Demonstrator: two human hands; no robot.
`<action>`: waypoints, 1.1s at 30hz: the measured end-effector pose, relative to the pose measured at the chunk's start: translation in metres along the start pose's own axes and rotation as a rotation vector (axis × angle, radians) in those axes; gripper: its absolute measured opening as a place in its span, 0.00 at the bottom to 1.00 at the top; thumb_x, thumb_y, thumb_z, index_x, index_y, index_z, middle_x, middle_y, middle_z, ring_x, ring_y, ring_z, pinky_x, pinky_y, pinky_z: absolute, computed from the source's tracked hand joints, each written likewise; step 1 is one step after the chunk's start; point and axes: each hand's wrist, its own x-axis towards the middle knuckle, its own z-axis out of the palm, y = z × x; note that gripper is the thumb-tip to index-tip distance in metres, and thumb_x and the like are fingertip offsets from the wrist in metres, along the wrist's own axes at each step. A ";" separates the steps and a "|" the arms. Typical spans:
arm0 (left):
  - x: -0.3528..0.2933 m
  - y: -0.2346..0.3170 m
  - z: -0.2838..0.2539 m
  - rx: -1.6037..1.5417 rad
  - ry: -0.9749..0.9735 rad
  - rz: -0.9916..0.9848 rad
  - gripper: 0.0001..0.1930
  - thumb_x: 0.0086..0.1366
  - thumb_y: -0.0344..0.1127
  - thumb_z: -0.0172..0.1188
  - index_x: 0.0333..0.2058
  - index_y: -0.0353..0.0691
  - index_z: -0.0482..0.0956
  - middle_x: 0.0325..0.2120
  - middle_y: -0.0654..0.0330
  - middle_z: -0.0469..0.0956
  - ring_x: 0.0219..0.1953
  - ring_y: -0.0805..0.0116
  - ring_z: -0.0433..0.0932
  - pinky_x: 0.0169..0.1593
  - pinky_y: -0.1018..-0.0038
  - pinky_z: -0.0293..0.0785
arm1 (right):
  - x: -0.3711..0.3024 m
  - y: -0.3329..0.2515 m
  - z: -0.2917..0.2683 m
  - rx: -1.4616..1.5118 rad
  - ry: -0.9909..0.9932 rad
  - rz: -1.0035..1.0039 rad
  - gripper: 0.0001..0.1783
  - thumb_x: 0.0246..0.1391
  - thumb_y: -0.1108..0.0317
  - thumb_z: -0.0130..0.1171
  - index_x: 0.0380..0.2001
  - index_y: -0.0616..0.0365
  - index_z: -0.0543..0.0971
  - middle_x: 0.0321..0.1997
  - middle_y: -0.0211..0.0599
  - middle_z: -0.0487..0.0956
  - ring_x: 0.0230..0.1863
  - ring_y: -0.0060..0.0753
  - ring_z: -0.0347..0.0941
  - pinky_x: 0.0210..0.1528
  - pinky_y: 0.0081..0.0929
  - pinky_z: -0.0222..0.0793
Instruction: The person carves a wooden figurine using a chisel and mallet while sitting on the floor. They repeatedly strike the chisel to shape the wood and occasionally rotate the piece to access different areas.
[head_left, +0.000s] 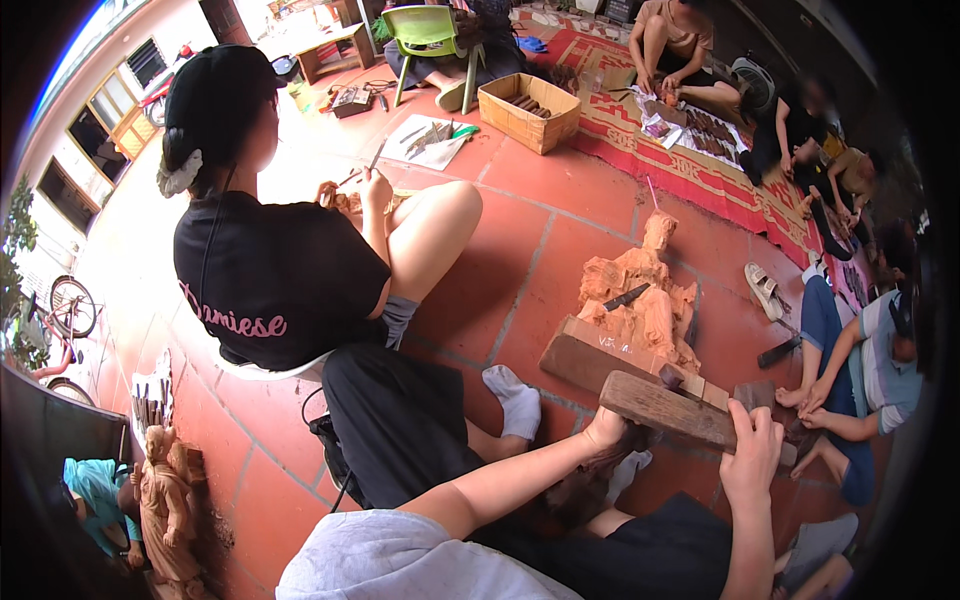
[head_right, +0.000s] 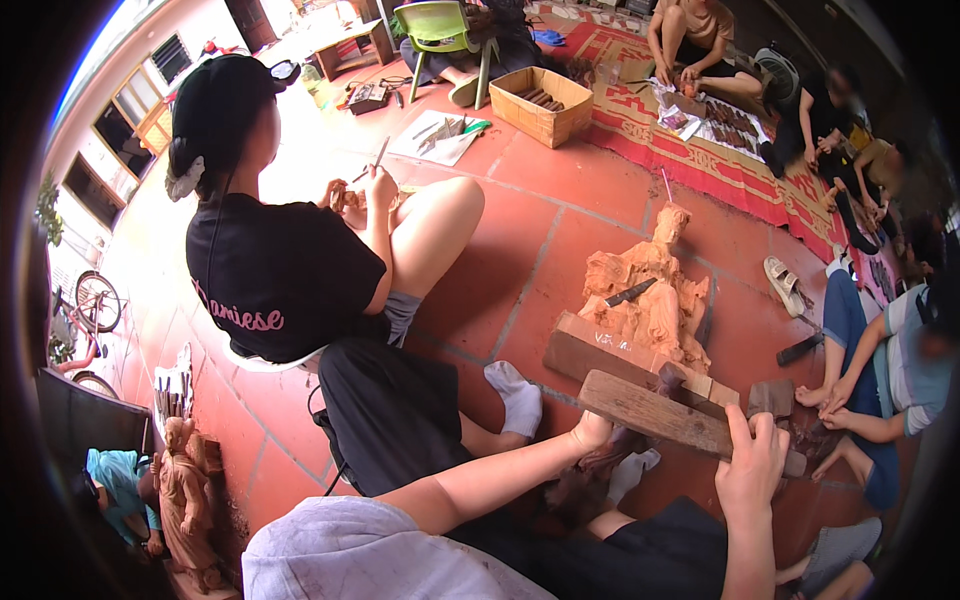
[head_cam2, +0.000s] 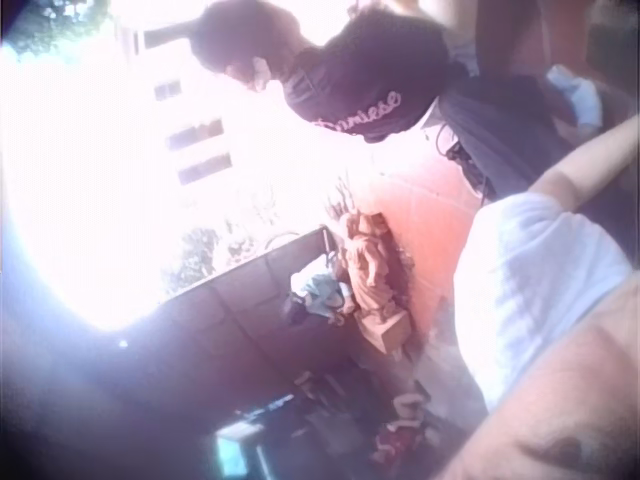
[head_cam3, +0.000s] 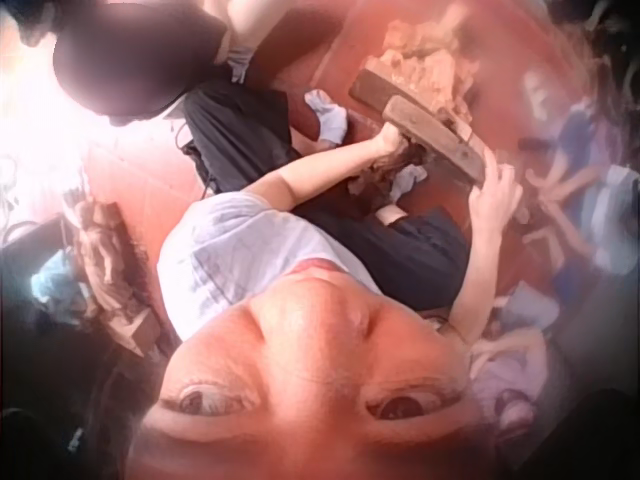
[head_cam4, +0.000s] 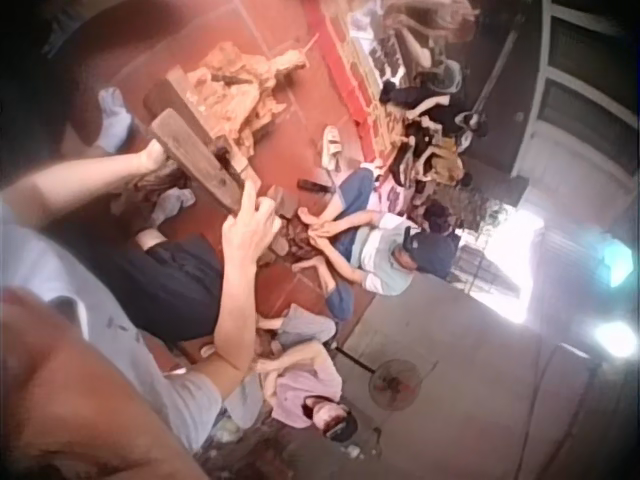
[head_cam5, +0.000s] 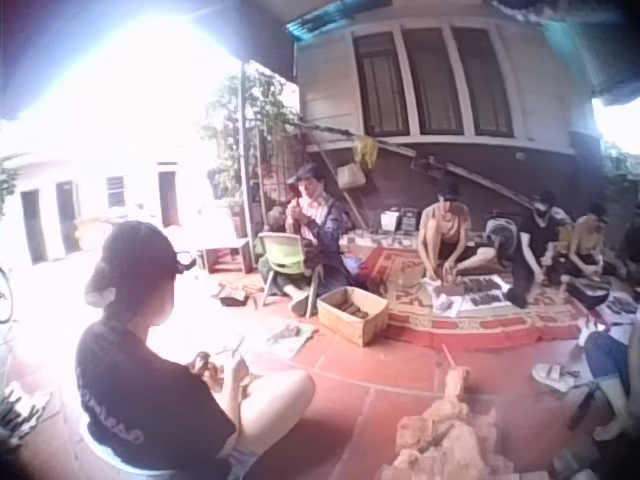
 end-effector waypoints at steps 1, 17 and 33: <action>0.000 -0.001 0.000 0.005 0.003 0.001 0.18 0.68 0.44 0.42 0.33 0.37 0.76 0.21 0.64 0.74 0.25 0.75 0.70 0.31 0.77 0.66 | 0.002 -0.001 -0.002 -0.019 0.025 0.003 0.38 0.31 0.85 0.60 0.53 0.50 0.75 0.38 0.39 0.66 0.41 0.48 0.65 0.45 0.42 0.62; 0.010 0.001 -0.009 -0.079 -0.038 -0.044 0.21 0.69 0.47 0.42 0.31 0.36 0.77 0.20 0.63 0.75 0.23 0.76 0.72 0.29 0.78 0.66 | -0.013 0.001 -0.001 -0.066 -0.061 0.069 0.39 0.31 0.84 0.63 0.54 0.50 0.75 0.39 0.40 0.68 0.41 0.47 0.68 0.45 0.40 0.62; 0.035 0.088 0.018 0.662 -0.728 0.263 0.37 0.72 0.64 0.34 0.29 0.34 0.78 0.24 0.59 0.75 0.22 0.70 0.71 0.27 0.72 0.68 | -0.075 0.083 -0.012 0.160 0.332 0.272 0.36 0.35 0.74 0.72 0.53 0.56 0.74 0.43 0.34 0.77 0.43 0.36 0.72 0.51 0.31 0.67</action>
